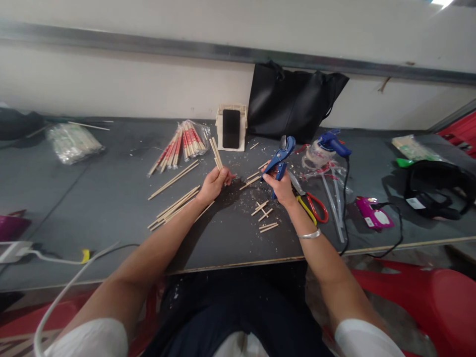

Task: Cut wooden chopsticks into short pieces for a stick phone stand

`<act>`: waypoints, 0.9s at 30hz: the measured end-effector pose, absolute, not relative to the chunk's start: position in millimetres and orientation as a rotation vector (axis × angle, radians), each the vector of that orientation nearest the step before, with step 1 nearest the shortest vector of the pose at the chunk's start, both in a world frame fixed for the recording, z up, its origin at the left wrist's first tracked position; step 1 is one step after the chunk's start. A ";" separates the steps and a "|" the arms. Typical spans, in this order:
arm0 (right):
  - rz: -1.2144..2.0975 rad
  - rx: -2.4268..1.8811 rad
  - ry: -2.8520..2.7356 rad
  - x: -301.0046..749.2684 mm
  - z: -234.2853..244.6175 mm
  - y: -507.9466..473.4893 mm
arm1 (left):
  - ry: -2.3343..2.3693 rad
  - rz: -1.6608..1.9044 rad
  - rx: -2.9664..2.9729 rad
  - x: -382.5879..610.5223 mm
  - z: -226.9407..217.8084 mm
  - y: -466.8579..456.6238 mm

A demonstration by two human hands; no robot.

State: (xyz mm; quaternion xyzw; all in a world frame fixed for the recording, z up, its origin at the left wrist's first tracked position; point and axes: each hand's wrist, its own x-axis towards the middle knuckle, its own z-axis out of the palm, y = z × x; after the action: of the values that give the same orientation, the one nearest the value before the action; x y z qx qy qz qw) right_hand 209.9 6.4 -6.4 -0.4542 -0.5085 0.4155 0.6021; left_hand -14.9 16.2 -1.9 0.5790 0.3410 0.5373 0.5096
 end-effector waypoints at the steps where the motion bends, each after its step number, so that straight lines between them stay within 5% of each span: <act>1: 0.962 -1.050 -1.181 209.9 -6.3 6.5 | 0.823 1.301 1.391 -14.9 -1.6 16.0; 13: 0.874 -1.088 -1.301 208.8 -4.1 2.3 | 0.838 1.203 1.380 -16.1 0.4 17.4; 21: 0.300 -1.131 -1.896 217.7 4.3 1.0 | 0.869 1.068 1.555 -23.0 8.3 15.3; 27: 0.210 -1.173 -2.054 219.3 1.5 3.1 | 0.866 0.862 1.740 -29.8 22.2 8.9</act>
State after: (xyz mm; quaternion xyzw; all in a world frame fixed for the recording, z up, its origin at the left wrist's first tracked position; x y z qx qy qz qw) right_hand 219.3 3.1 1.5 -0.4581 -0.8021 0.0820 0.3742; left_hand -29.8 8.9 22.2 0.7150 0.3559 0.3544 0.4863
